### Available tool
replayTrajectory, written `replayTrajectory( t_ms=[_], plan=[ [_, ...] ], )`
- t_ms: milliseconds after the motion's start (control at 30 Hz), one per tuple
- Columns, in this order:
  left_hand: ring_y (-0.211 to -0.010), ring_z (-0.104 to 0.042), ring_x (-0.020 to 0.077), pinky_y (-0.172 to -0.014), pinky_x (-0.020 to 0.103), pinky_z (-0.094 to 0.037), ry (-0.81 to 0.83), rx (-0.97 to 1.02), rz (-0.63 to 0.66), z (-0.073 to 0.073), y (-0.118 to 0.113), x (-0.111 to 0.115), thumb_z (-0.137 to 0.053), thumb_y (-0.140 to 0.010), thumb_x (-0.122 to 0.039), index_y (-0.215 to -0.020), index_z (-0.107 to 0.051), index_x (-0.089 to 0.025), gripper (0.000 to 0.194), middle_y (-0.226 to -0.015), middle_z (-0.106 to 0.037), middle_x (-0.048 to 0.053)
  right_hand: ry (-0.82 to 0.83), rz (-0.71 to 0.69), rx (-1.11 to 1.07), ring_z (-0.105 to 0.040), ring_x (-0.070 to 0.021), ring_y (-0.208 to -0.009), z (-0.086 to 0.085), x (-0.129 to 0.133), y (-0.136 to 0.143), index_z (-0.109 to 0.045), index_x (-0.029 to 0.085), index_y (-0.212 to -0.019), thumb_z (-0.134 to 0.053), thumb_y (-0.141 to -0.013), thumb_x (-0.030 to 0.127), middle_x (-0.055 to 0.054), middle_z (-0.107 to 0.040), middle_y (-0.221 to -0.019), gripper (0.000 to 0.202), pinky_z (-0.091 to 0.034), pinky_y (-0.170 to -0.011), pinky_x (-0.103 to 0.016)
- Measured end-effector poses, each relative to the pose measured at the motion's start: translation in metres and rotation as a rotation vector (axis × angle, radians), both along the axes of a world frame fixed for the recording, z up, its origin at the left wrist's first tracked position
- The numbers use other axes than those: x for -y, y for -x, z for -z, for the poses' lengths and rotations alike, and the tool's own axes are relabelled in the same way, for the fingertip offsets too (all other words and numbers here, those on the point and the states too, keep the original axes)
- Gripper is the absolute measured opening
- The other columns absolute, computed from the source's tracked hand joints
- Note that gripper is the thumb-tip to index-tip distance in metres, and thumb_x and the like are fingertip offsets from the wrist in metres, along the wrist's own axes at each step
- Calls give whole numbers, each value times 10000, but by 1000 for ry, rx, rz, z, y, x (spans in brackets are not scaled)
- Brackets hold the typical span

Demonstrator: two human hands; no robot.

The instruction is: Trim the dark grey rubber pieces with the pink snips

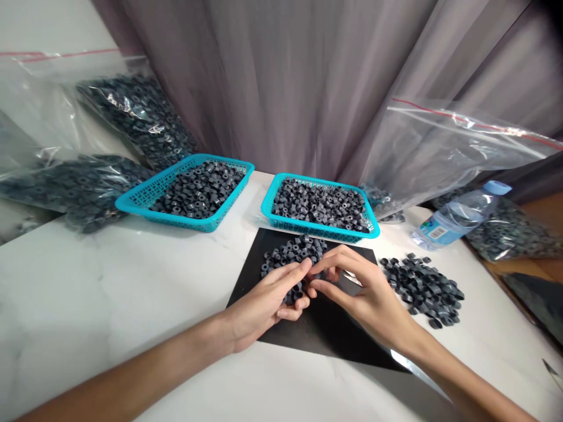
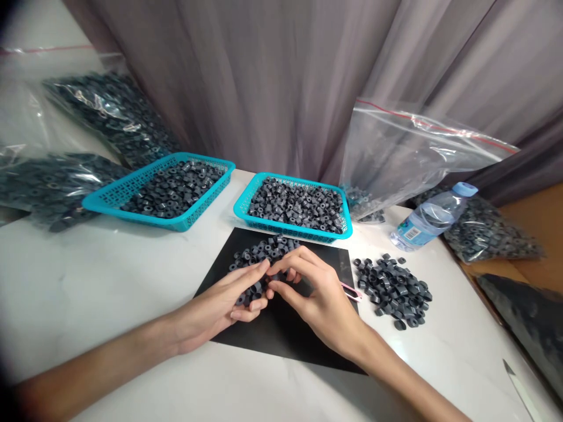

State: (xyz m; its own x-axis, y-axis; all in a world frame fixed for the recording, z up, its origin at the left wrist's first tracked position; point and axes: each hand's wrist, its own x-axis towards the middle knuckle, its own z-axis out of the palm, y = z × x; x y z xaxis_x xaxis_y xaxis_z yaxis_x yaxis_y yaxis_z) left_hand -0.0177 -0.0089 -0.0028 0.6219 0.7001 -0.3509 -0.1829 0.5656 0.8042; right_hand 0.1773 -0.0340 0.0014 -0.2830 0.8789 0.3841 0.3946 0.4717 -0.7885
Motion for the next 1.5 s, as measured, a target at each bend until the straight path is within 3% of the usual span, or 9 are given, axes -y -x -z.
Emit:
replayTrajectory(
  t_ms=[133,300,433,567,867,1100,1300,1500],
  plan=[
    [-647,-408,28,-493,153,-189,-21,0,24,3,-1,-1,-679,-921,-488,-1063,-678,-153,363,-884,-501,10,42,47,-8,-569,-149,-775,0,1,-1,-686,235,-1069,-732,-925,261,-4,-647,-926,153,-485,-724,-280],
    [-613,-366,25,-484,168,-161,-47,8,48,3,-1,-2,-679,-930,-456,-1004,-633,-154,314,-838,-471,-13,140,16,-52,-619,-157,-827,-4,1,-2,-709,225,-1030,-694,-953,324,-13,-689,-946,126,-494,-772,-282],
    [-614,-353,24,-491,169,-166,-38,20,53,3,0,-3,-699,-920,-436,-934,-606,-157,295,-842,-463,-21,242,19,-205,-638,-159,-849,-2,-2,-3,-715,221,-1003,-681,-959,363,-20,-711,-966,152,-500,-767,-273],
    [-612,-373,27,-498,172,-190,9,22,46,4,0,-3,-723,-900,-433,-918,-608,-163,295,-849,-498,-14,221,110,-327,-618,-154,-802,0,-5,-11,-715,219,-1012,-699,-940,393,-22,-686,-944,188,-501,-715,-267],
    [-675,-494,70,-548,203,-302,-3,13,31,-3,-2,-2,-634,-963,-407,-991,-685,-160,254,-908,-595,35,264,-40,-42,-636,-188,-832,-10,-4,-16,-717,206,-1086,-643,-974,377,-45,-700,-933,217,-512,-776,-326],
    [-744,-536,87,-574,211,-316,11,13,3,-1,-3,-1,-681,-933,-362,-983,-698,-166,203,-925,-591,22,248,-19,5,-614,-170,-804,-3,-4,-12,-679,207,-1060,-649,-973,342,-26,-686,-912,164,-490,-742,-300],
    [-769,-577,117,-595,232,-341,46,-18,-73,6,-4,-2,-687,-917,-323,-942,-698,-147,178,-899,-622,37,201,-82,35,-617,-169,-837,-1,-6,-18,-678,216,-1039,-635,-985,280,-30,-664,-961,94,-503,-765,-302],
    [-745,-552,125,-633,246,-370,14,22,-44,9,-4,-1,-661,-919,-311,-888,-739,-134,196,-800,-666,49,202,-138,81,-627,-173,-879,-4,-6,-20,-709,240,-1089,-647,-983,274,-33,-673,-986,127,-514,-766,-295]
  ],
)
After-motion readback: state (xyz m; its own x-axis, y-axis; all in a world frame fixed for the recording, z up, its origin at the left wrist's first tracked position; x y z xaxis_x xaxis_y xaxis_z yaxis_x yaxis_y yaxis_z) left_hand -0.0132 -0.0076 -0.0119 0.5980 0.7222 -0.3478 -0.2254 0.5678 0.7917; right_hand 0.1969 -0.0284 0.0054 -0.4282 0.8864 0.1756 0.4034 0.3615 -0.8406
